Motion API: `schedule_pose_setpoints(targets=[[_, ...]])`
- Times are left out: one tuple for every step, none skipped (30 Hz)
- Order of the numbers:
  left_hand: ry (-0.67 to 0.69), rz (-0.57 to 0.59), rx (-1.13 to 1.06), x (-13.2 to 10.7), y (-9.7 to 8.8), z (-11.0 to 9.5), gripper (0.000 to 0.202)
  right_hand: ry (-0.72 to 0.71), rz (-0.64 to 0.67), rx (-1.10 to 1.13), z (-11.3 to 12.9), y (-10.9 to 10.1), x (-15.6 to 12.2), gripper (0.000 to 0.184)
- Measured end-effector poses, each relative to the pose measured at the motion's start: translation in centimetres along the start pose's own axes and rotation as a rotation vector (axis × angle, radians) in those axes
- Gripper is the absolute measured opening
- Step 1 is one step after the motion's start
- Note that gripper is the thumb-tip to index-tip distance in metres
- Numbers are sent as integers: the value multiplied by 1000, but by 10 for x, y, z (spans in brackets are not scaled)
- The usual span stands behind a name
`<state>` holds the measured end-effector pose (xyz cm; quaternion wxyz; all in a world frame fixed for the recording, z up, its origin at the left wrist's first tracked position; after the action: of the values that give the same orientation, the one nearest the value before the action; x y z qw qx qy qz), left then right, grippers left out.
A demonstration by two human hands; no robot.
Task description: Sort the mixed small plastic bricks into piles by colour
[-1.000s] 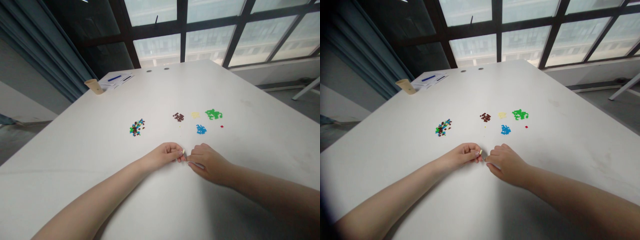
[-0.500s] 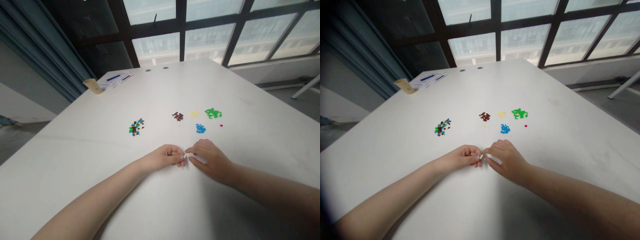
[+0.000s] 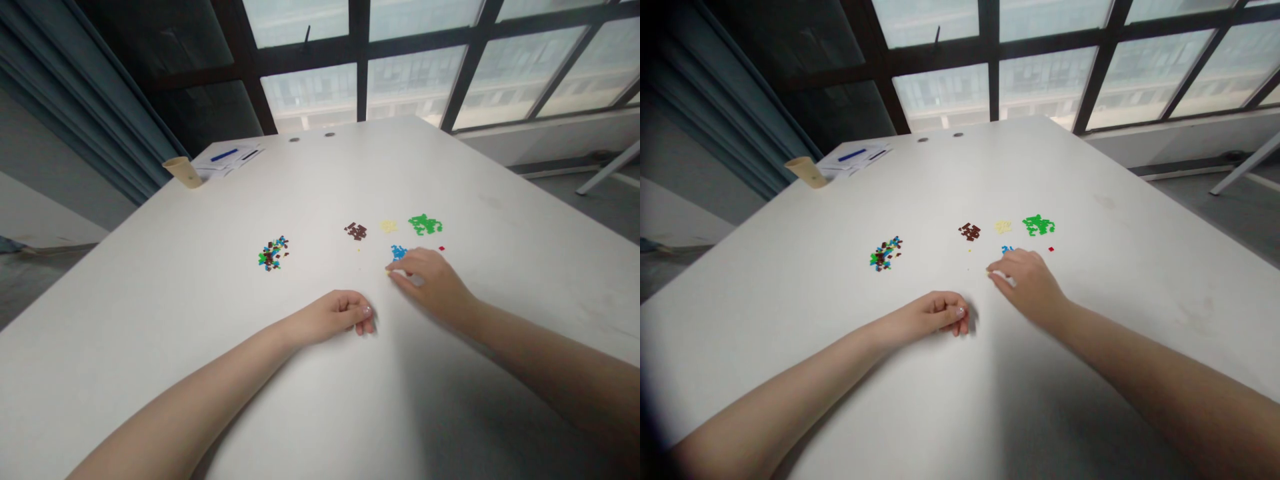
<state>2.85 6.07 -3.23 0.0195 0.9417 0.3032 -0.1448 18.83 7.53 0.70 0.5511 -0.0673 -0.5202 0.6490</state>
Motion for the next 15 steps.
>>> schedule_pose_setpoints(targets=[[2, 8, 7, 0, 1, 0, 25, 80, -13, -56, -12, -5, 7, 16], [2, 15, 13, 0, 1, 0, 25, 155, -26, -115, -24, -10, 14, 16], [1, 20, 17, 0, 1, 0, 25, 217, -21, -180, -35, -14, 20, 17], [-2, 21, 19, -1, 1, 0, 25, 267, -4, -246, -44, -16, 27, 18], [-2, 22, 19, -1, 1, 0, 26, 309, 28, -313, -52, -16, 32, 19], [1, 23, 18, -1, 1, 0, 26, 347, 74, -375, -58, -14, 37, 20], [5, 24, 19, -2, 2, -1, 26, 383, 124, -425, -63, -11, 41, 21], [9, 25, 21, -2, 2, -1, 26, 415, 169, -464, -67, -7, 44, 22], [16, 27, 22, -2, 2, -1, 27, 445, 201, -489, -70, -2, 46, 22], [22, 29, 22, -2, 2, -1, 27, 471, 218, -503, -72, 2, 48, 22], [26, 31, 20, -2, 3, -1, 27, 493, 221, -513, -73, 6, 50, 22], [28, 35, 19, -2, 3, -1, 27, 511, 215, -520, -74, 9, 51, 22], [29, 37, 19, -2, 3, -1, 27, 528, 206, -526, -76, 12, 53, 22], [29, 39, 20, -2, 3, -1, 27, 544, 198, -532, -77, 14, 54, 23], [28, 41, 23, -2, 4, -2, 28, 557, 191, -536, -79, 15, 54, 23]])
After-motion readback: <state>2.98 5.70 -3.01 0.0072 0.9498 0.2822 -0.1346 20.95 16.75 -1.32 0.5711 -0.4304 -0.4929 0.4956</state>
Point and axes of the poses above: each hand's wrist, its own x-axis towards the middle knuckle, its own y-axis out of the palm, z = x × y, the point moved 5 cm from there along x, towards the middle knuckle, and after that the axes turned 6 degrees about x, right-handed, at the moved point
